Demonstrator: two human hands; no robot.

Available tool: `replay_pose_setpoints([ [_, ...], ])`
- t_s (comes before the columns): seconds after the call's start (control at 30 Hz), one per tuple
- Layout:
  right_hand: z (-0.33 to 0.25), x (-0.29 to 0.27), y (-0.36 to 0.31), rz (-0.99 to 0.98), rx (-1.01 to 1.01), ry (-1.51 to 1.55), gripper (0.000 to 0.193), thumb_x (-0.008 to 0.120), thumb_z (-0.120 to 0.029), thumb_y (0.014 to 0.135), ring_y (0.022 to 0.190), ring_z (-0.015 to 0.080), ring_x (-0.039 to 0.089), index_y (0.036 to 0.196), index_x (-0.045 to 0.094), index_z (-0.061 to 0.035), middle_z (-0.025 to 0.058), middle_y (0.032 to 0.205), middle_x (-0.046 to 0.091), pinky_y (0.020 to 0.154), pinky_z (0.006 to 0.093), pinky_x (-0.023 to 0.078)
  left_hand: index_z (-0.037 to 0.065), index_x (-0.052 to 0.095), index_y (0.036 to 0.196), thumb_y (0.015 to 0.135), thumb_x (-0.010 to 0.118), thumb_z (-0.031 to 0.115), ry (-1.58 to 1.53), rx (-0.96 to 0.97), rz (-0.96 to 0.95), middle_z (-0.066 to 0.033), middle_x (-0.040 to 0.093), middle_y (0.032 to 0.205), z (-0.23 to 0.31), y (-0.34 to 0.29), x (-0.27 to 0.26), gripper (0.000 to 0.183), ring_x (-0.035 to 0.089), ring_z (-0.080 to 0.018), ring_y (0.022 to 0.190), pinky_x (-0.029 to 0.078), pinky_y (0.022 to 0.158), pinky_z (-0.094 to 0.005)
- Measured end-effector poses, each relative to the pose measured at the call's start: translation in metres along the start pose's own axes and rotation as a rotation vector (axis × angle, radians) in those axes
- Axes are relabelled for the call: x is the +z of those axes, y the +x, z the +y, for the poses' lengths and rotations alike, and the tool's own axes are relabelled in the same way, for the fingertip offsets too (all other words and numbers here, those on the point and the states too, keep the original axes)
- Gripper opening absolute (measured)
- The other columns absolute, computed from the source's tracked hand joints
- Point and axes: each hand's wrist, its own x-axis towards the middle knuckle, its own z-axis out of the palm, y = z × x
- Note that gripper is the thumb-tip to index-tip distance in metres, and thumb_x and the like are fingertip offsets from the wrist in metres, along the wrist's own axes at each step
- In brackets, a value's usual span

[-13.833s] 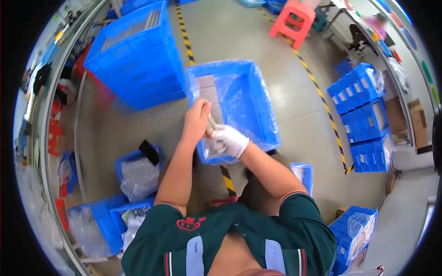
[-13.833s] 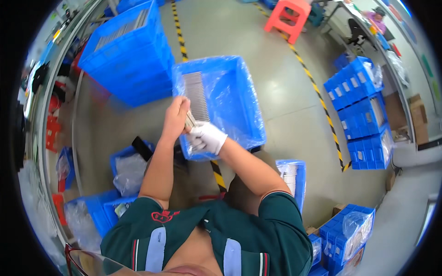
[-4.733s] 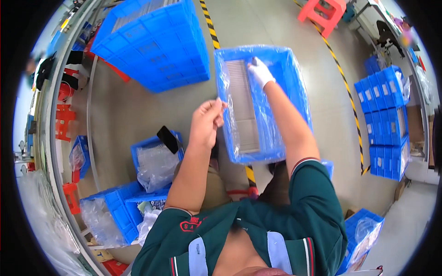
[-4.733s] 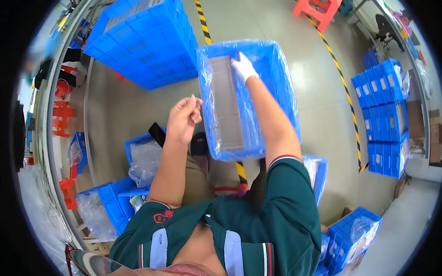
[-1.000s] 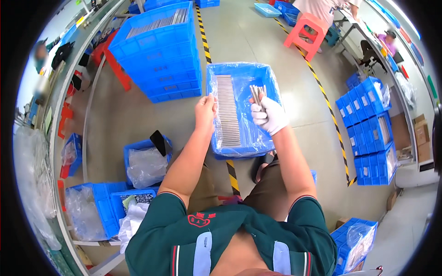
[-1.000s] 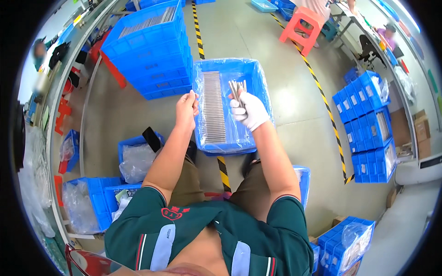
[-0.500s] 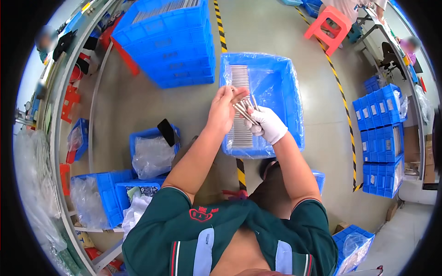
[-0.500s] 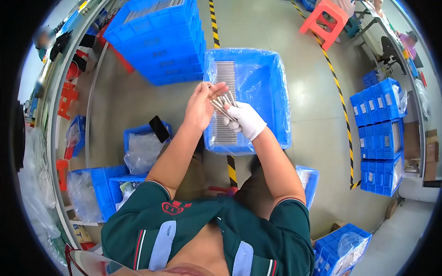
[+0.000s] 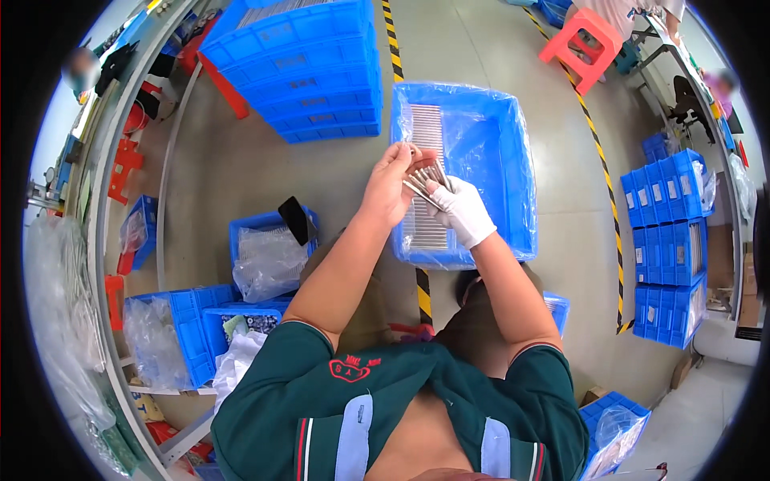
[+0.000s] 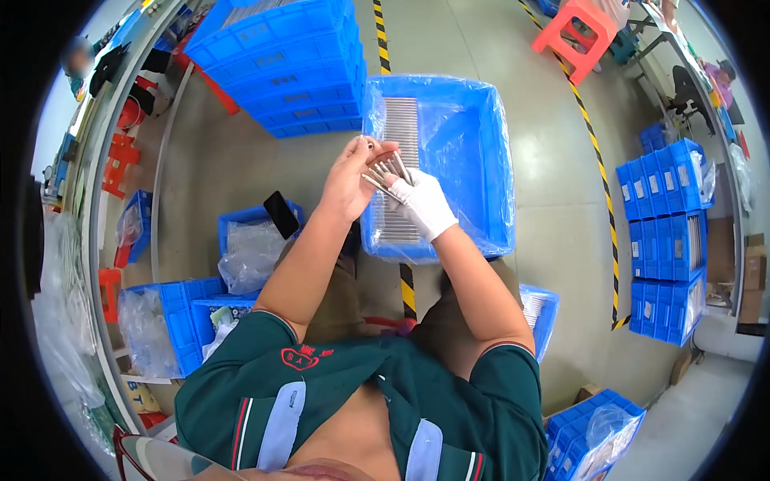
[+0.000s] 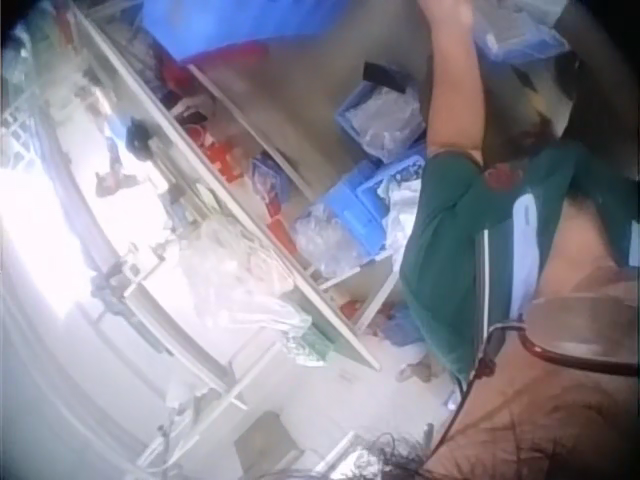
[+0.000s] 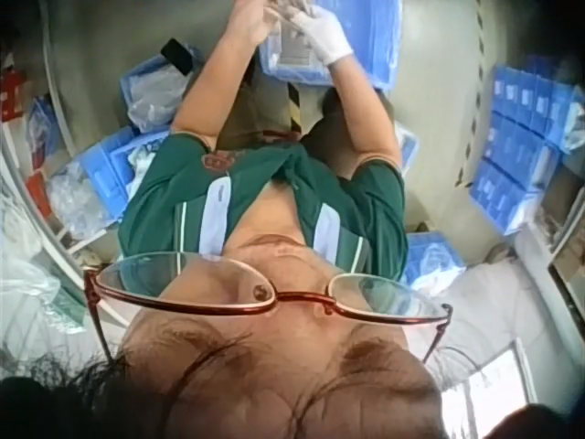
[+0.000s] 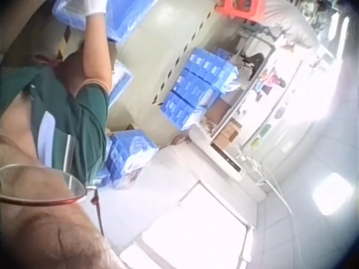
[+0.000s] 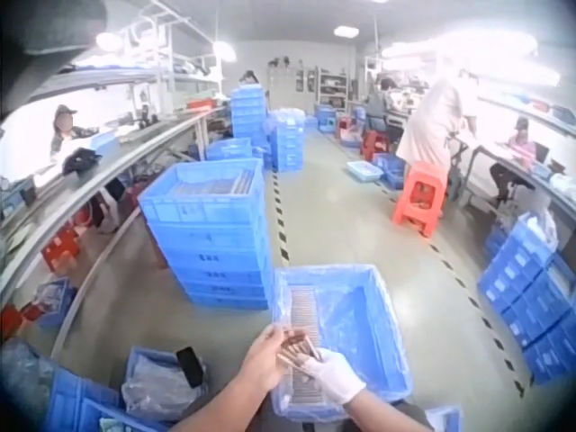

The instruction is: The person sorts and aligns small metal pins into a blue plastic tray by hand.

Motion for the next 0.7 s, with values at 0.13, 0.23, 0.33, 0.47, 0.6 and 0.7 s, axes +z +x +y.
replay_pose_setpoints([
  [0.13,-0.003,-0.009,0.001,-0.017,-0.039,0.023,0.017,0.056,-0.023,0.085,0.044,0.0034,0.035,0.085,0.054,-0.0059,-0.0014,0.061,0.049,0.040,0.0182,0.026,0.008,0.048,0.085,0.093,0.041,0.023,0.015,0.048,0.123,-0.0091,0.057,0.092,0.003,-0.004,-0.006,0.019,0.054,-0.0147,0.080,0.045,0.071,-0.0277],
  [0.23,-0.003,-0.009,0.002,0.019,-0.102,-0.009,0.017,0.057,-0.022,0.085,0.045,0.0037,0.037,0.086,0.054,-0.0060,-0.0016,0.061,0.049,0.041,0.0178,0.027,0.008,0.050,0.082,0.092,0.044,0.023,0.110,0.024,0.159,-0.0050,0.056,0.082,0.006,-0.011,-0.013,0.019,0.050,-0.0109,0.069,0.042,0.063,-0.0244],
  [0.33,-0.005,-0.006,0.003,0.057,-0.179,-0.061,0.015,0.056,-0.020,0.085,0.048,0.0041,0.039,0.087,0.055,-0.0048,-0.0021,0.061,0.048,0.043,0.0186,0.030,0.008,0.051,0.079,0.091,0.046,0.022,0.158,-0.033,0.141,-0.0018,0.053,0.072,0.005,-0.016,-0.012,0.019,0.045,-0.0087,0.061,0.038,0.058,-0.0230],
  [0.47,-0.007,-0.003,0.004,0.165,-0.369,-0.322,0.015,0.057,-0.017,0.085,0.054,0.0043,0.041,0.086,0.056,-0.0023,-0.0023,0.063,0.050,0.049,0.0206,0.035,0.008,0.053,0.078,0.090,0.049,0.021,0.102,-0.095,0.067,0.0000,0.051,0.064,0.008,-0.018,-0.010,0.019,0.044,-0.0080,0.057,0.038,0.056,-0.0227],
  [0.6,-0.001,-0.003,0.008,0.215,-0.423,-0.365,0.014,0.058,-0.016,0.084,0.058,0.0062,0.044,0.086,0.057,-0.0016,-0.0008,0.064,0.052,0.054,0.0228,0.039,0.007,0.054,0.079,0.089,0.051,0.020,0.053,-0.111,0.039,-0.0003,0.051,0.065,0.008,-0.018,-0.016,0.017,0.044,-0.0079,0.058,0.038,0.056,-0.0225],
  [0.7,-0.005,-0.002,0.007,0.270,-0.522,-0.553,0.013,0.059,-0.014,0.082,0.058,0.0090,0.046,0.087,0.057,-0.0016,0.0036,0.065,0.054,0.056,0.0259,0.042,0.006,0.055,0.080,0.087,0.054,0.017,0.058,-0.115,0.066,-0.0008,0.053,0.066,0.010,-0.019,-0.014,0.013,0.045,-0.0078,0.058,0.039,0.057,-0.0222],
])
